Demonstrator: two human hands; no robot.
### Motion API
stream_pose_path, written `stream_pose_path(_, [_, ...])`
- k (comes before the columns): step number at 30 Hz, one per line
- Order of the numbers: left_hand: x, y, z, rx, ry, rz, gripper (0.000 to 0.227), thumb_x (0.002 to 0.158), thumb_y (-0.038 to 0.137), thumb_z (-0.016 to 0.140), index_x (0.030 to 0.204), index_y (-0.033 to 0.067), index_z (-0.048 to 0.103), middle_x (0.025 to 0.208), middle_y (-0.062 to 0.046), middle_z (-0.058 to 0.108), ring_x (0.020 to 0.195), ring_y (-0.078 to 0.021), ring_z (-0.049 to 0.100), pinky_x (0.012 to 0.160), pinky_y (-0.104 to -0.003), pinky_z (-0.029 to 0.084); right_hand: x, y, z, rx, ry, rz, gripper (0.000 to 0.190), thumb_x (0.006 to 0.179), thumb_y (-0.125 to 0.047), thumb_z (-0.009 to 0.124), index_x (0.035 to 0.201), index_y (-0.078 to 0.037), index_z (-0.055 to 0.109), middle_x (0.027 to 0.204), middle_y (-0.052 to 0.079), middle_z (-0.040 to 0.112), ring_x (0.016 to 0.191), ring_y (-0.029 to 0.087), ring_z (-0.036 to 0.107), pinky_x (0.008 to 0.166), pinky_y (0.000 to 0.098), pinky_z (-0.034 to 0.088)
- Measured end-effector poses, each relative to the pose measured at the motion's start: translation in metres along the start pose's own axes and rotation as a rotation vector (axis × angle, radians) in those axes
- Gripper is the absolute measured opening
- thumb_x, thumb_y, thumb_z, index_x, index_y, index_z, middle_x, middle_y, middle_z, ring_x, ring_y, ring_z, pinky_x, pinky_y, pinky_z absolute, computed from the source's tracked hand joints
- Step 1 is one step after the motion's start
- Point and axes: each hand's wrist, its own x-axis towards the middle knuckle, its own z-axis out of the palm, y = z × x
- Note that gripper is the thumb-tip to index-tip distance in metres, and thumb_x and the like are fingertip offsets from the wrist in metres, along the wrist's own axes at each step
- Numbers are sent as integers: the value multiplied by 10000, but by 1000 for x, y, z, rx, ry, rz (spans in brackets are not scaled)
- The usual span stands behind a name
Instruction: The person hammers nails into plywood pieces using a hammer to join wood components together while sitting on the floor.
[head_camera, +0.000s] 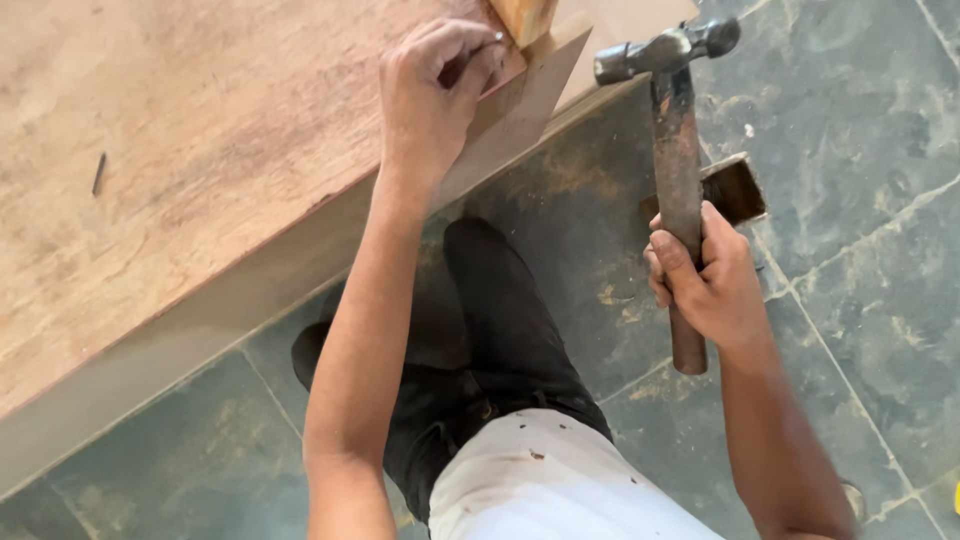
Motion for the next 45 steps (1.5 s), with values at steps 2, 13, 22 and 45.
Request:
stream_pose_path(2, [13, -1, -1, 7, 14, 55, 83, 935, 32, 777, 1012, 19, 749, 895, -83, 713, 784, -196, 671, 722, -323, 532, 9, -1, 5, 15, 8, -5, 115, 1050, -113, 585, 1094, -16, 542, 746, 24, 568, 549, 76, 526, 483, 253, 444])
stream_pose_path(13, [11, 15, 4, 28, 13, -110, 74, 940, 74, 786, 1005, 41, 772, 876, -45, 739, 713, -144, 656, 675, -296, 523, 19, 1, -4, -46, -41, -60, 132, 1046, -110, 596, 1103, -2, 545, 743, 24, 580, 554, 68, 540, 473, 242, 445])
stream_pose_path(22, [11, 15, 5, 107, 10, -16, 65, 946, 116, 802, 1006, 93, 795, 938, -3, 771, 778, -130, 689, 695, -286, 542, 38, -21, -26, -247, -104, -189, 229, 1041, -208, 628, 1093, 6, 564, 647, 2, 578, 502, 56, 530, 444, 243, 422])
stream_pose_path(45, [10, 19, 8, 293, -62, -55, 95, 938, 171, 805, 1016, 118, 796, 1003, -2, 771, 956, -186, 699, 813, -356, 573, 76, -100, -77, -1094, -298, -468, 337, 979, -253, 667, 1038, 58, 552, 477, 136, 533, 372, 254, 565, 371, 379, 425])
